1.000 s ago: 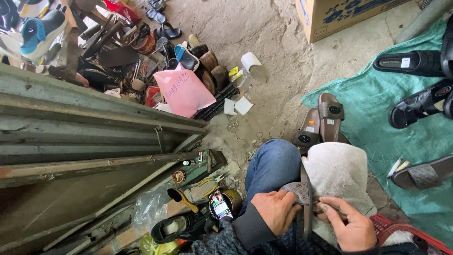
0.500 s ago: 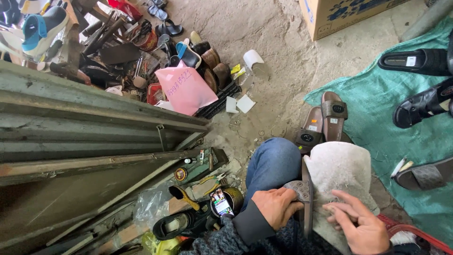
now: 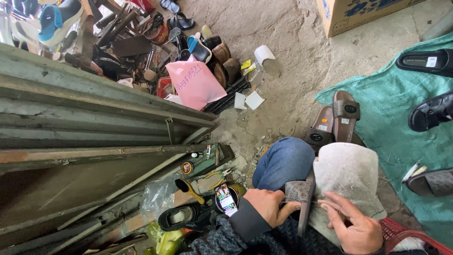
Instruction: Hand-stitching the upper part of a sandal to its sole using a needle and thread.
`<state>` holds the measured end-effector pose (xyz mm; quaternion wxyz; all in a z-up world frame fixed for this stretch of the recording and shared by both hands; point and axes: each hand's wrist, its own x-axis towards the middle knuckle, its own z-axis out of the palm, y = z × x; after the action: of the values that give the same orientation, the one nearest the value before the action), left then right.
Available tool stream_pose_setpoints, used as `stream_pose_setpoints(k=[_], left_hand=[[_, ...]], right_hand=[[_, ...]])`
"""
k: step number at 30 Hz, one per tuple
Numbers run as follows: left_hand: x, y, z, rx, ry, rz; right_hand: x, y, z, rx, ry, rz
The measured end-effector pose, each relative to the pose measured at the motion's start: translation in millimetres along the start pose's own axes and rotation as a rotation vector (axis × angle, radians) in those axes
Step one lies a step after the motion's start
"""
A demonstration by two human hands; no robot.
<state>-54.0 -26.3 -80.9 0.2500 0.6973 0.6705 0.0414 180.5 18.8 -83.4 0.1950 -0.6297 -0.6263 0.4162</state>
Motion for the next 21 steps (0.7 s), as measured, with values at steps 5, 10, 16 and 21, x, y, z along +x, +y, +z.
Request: stream_pose_setpoints(k=[5,10,16,21], left_hand=[[-3,4,-8,0.002,-0.024,-0.025],[-5,-1,-19,-0.110,-0.083,-0.003],[-12,-36,-22,-0.249,-0.271,-0.016],[-21,-31,-29,-0.251,0.050,0.172]], right_hand=[[9,5,-5,-0.023,-0.371,-0.236],[23,11,7,-0.150,-0.620,-0.429],[31,14,7,-0.228,-0.606,-0.459],[28,6,5,-0.326,-0.579,-0.426]])
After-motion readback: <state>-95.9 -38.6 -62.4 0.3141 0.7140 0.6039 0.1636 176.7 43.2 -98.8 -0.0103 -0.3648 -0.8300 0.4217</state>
